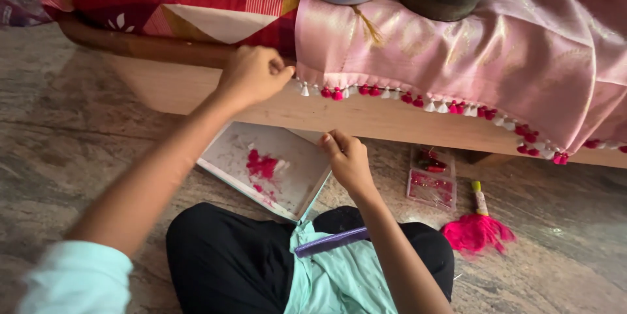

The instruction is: The person sits on the floor in front of a low divan and attaches white tassel ornaments one at a time along the pom-pom edge of a pink fabric. They tie and press each tassel in place by hand, occasionally use scissors to trim threads, and at the end move a plastic container and a small pot aside on the fabric.

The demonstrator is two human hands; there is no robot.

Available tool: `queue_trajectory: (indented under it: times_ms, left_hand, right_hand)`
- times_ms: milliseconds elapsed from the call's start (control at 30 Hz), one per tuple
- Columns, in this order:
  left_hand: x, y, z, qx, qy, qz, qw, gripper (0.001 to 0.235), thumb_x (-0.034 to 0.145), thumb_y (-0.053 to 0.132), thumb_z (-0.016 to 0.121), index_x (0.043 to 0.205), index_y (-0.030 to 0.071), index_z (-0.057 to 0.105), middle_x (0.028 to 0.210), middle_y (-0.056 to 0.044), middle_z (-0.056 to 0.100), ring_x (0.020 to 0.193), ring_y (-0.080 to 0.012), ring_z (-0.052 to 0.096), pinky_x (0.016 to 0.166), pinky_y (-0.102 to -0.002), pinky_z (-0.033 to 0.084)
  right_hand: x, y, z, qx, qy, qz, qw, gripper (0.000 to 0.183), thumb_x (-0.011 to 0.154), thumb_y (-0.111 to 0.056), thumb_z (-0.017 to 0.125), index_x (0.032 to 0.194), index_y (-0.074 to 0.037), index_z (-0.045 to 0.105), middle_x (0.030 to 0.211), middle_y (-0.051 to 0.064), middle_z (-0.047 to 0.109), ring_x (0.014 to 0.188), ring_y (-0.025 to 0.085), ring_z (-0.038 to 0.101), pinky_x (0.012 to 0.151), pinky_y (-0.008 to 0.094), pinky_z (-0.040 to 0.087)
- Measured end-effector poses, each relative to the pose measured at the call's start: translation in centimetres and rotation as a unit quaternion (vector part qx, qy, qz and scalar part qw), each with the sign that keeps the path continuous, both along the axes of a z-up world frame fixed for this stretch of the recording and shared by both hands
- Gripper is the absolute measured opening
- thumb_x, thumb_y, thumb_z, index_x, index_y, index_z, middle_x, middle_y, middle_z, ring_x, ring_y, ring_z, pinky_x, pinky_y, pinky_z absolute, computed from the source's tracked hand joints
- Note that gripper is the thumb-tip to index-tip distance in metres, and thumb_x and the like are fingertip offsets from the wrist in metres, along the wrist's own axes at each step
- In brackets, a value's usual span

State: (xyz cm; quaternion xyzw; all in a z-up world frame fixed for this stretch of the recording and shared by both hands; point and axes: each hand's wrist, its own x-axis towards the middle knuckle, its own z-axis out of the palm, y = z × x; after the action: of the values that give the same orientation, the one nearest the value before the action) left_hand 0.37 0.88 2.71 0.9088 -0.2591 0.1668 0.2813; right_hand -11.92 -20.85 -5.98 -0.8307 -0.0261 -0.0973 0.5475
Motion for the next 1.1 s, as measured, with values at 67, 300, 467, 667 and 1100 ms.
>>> queue_trajectory:
  times_ms: [67, 300, 467, 667, 1100]
  left_hand:
    - [1.2, 0.4, -2.4, -0.059, 0.022, 0.055, 0.996, 0.027, 0.083, 0.035, 0.077, 0.087, 0.008, 0.077, 0.08, -0.011, 0.076, 0.073, -0.025, 0.075, 0.071, -0.04, 0.059]
    - [1.9, -0.9, -4.5, -0.414, 0.38, -0.048, 0.826, 0.022, 0.091, 0.033, 0.076, 0.102, 0.013, 0.074, 0.095, 0.001, 0.071, 0.085, -0.0099, 0.061, 0.077, -0.031, 0.046]
    - [1.3, -2.3, -4.4, -0.49, 0.426, -0.144, 0.747, 0.016, 0.088, 0.02, 0.077, 0.098, 0.009, 0.072, 0.098, -0.004, 0.075, 0.089, -0.0127, 0.069, 0.083, -0.03, 0.054]
    - [-0.7, -2.7, -4.6, -0.456, 0.439, -0.16, 0.757, 0.023, 0.091, 0.019, 0.073, 0.104, 0.001, 0.077, 0.097, -0.009, 0.078, 0.088, -0.0154, 0.073, 0.081, -0.028, 0.056]
    - [-3.0, -2.7, -7.3, -0.396, 0.307, -0.097, 0.86, 0.023, 0.098, 0.018, 0.067, 0.1, -0.002, 0.079, 0.092, -0.004, 0.079, 0.085, -0.0094, 0.069, 0.077, -0.027, 0.054]
  right_hand:
    - [0.1, -0.2, -0.1, 0.009, 0.006, 0.002, 1.0, 0.025, 0.1, -0.025, 0.061, 0.094, -0.003, 0.073, 0.076, 0.007, 0.073, 0.074, 0.011, 0.065, 0.071, 0.03, 0.052]
    - [0.8, -0.9, -0.7, 0.054, -0.01, 0.087, 0.995, 0.026, 0.103, -0.022, 0.06, 0.094, 0.001, 0.071, 0.077, 0.002, 0.069, 0.076, 0.008, 0.063, 0.073, 0.027, 0.052]
    - [1.0, -0.8, -0.4, 0.104, -0.004, 0.098, 0.99, 0.024, 0.101, -0.02, 0.061, 0.095, 0.001, 0.071, 0.079, 0.0, 0.07, 0.078, 0.008, 0.064, 0.074, 0.026, 0.053]
    - [1.5, -0.4, 2.2, 0.086, -0.051, 0.048, 0.994, 0.025, 0.102, -0.021, 0.063, 0.096, 0.001, 0.073, 0.075, 0.0, 0.068, 0.074, 0.007, 0.061, 0.069, 0.024, 0.051]
    - [3.2, 2.3, 4.9, 0.1, -0.067, -0.043, 0.992, 0.023, 0.099, -0.021, 0.068, 0.104, -0.001, 0.078, 0.074, -0.002, 0.063, 0.067, 0.004, 0.051, 0.059, 0.023, 0.041]
